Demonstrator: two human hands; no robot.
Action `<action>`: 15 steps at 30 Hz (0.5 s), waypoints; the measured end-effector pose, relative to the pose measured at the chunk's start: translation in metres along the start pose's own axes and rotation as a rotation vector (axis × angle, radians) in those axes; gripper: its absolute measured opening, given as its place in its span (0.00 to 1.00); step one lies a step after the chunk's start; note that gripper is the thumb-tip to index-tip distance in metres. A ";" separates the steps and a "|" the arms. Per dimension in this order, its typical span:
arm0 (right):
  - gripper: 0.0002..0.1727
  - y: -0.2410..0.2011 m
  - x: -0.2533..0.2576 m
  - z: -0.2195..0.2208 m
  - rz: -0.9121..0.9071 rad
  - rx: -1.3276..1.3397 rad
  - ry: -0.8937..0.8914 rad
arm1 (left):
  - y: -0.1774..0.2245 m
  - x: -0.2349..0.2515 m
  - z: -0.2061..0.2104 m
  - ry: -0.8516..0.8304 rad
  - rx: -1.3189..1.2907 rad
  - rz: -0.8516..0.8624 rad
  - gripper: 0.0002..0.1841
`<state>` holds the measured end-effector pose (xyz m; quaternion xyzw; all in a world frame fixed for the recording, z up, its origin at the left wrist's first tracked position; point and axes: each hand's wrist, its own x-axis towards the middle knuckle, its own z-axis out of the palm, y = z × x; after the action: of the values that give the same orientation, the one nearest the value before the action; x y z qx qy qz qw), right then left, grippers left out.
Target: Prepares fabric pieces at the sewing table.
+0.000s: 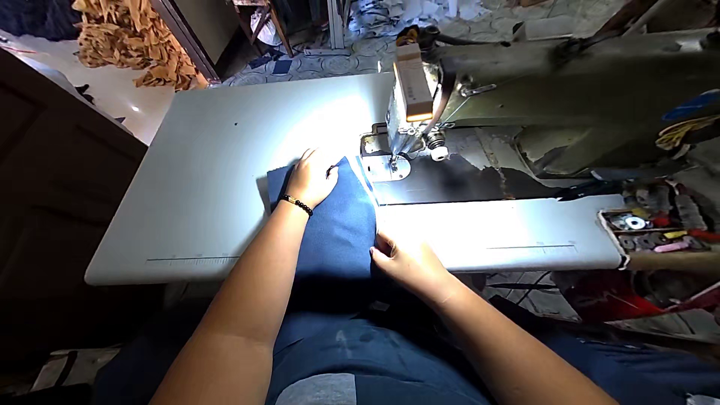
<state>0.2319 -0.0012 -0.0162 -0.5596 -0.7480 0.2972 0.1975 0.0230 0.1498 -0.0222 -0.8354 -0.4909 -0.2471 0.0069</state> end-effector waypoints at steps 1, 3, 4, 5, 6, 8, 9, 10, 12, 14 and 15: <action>0.15 0.000 0.001 -0.002 0.020 0.015 -0.012 | 0.002 -0.002 -0.001 -0.021 0.007 -0.028 0.12; 0.20 0.000 0.005 -0.004 0.063 0.011 -0.029 | 0.005 -0.004 -0.003 -0.041 -0.007 -0.080 0.14; 0.21 -0.003 0.006 -0.006 0.098 0.001 -0.067 | 0.007 -0.005 -0.005 -0.056 -0.038 -0.122 0.15; 0.21 -0.005 0.006 -0.009 0.123 -0.009 -0.101 | 0.009 -0.006 -0.009 -0.069 -0.088 -0.177 0.15; 0.20 -0.004 0.004 -0.010 0.111 -0.023 -0.095 | 0.012 -0.006 -0.015 -0.078 -0.153 -0.239 0.15; 0.18 0.008 -0.008 -0.006 -0.021 -0.046 0.061 | 0.014 -0.006 -0.038 -0.086 -0.279 -0.317 0.16; 0.17 0.019 -0.014 0.000 -0.100 -0.054 0.179 | 0.014 -0.008 -0.051 -0.074 -0.327 -0.310 0.15; 0.15 0.029 -0.021 0.005 -0.149 -0.046 0.269 | 0.012 -0.011 -0.063 -0.049 -0.371 -0.274 0.14; 0.14 0.040 -0.032 0.010 -0.163 0.019 0.324 | 0.009 -0.017 -0.084 -0.006 -0.450 -0.180 0.10; 0.15 0.044 -0.036 0.009 -0.173 0.094 0.310 | 0.012 -0.020 -0.103 -0.007 -0.516 -0.163 0.06; 0.16 0.045 -0.036 0.007 -0.179 0.143 0.298 | 0.015 -0.020 -0.110 -0.009 -0.539 -0.166 0.04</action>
<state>0.2702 -0.0281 -0.0497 -0.5133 -0.7342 0.2449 0.3708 -0.0174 0.0982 0.0694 -0.7652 -0.4740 -0.3648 -0.2380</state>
